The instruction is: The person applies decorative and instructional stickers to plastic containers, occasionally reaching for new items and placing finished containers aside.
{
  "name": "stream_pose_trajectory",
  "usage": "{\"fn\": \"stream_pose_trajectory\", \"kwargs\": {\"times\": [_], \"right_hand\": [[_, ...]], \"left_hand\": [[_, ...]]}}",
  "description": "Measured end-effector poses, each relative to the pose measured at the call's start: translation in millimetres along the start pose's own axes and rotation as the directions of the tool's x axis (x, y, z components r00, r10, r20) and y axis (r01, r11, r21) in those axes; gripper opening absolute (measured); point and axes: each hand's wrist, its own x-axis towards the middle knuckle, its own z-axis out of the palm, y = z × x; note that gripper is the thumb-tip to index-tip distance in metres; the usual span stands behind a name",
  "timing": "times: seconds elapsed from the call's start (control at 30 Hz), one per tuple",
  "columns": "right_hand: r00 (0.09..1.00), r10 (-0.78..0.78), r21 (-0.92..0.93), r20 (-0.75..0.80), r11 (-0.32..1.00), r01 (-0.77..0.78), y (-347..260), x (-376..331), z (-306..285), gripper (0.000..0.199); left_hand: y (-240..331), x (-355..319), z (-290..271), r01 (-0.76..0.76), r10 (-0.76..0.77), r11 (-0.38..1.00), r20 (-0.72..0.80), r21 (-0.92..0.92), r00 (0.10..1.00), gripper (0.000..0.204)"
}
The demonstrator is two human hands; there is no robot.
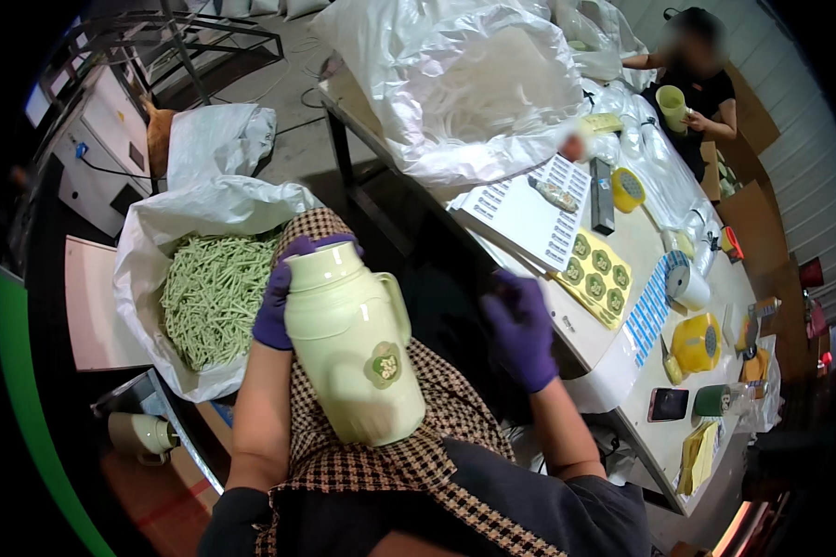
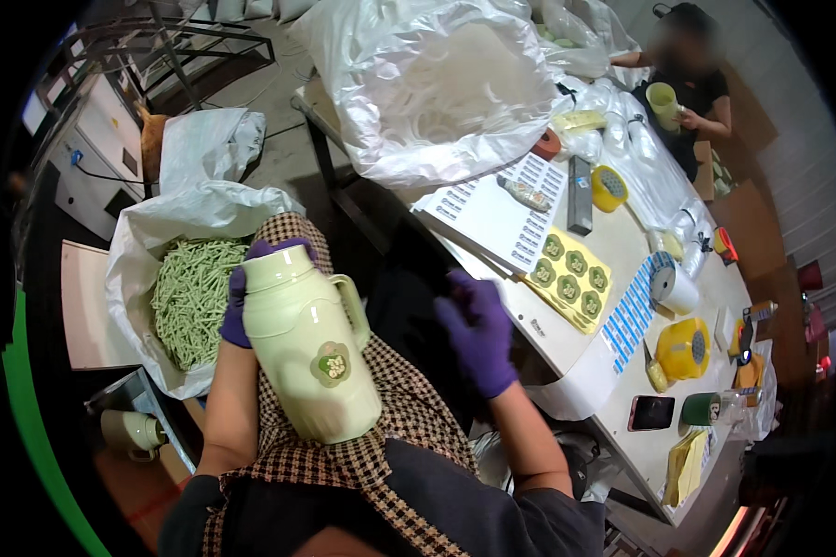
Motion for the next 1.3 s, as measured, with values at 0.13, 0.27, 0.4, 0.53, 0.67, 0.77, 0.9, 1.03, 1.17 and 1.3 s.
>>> {"fn": "stream_pose_trajectory", "kwargs": {"times": [0.13,0.27,0.4,0.53,0.67,0.77,0.9,1.03,1.17,1.3], "right_hand": [[0.976,-0.207,-0.361,-0.064,0.917,0.171,25,89,-71,0.039],[0.923,-0.308,-0.626,0.231,0.679,0.383,83,166,-74,0.054],[0.913,-0.227,-0.67,0.339,0.623,0.404,123,193,-66,0.033],[0.93,-0.337,-0.543,0.147,0.759,0.361,101,185,-67,0.027],[0.963,-0.255,-0.551,0.087,0.793,0.26,104,167,-52,0.02],[0.99,-0.111,-0.531,0.086,0.836,0.139,107,164,-42,0.017],[0.979,-0.181,-0.597,0.094,0.776,0.201,123,166,-30,0.02],[0.98,-0.183,-0.71,0.084,0.679,0.188,120,166,-24,0.022],[0.987,-0.151,-0.674,0.053,0.724,0.147,122,168,-18,0.022],[0.984,-0.01,-0.596,0.179,0.794,0.116,125,185,-27,0.027]], "left_hand": [[25,9,47,0.004,0.011,0.905,-0.032,0.426,0.999,0.07],[21,25,56,0.031,0.0,0.808,-0.053,0.588,0.999,0.05],[18,23,69,0.065,0.027,0.759,-0.132,0.647,0.991,0.041],[23,19,72,0.075,0.053,0.711,-0.16,0.699,0.986,0.044],[20,24,73,0.123,0.021,0.673,-0.184,0.73,0.983,0.043],[13,29,69,0.13,-0.011,0.677,-0.167,0.724,0.986,0.041],[10,29,73,0.176,-0.046,0.709,-0.205,0.683,0.978,0.039],[6,31,70,0.173,-0.021,0.681,-0.217,0.712,0.976,0.034],[2,33,60,0.208,-0.051,0.691,-0.24,0.692,0.969,0.028],[-5,31,52,0.062,0.067,0.658,-0.14,0.75,0.988,0.026]]}}
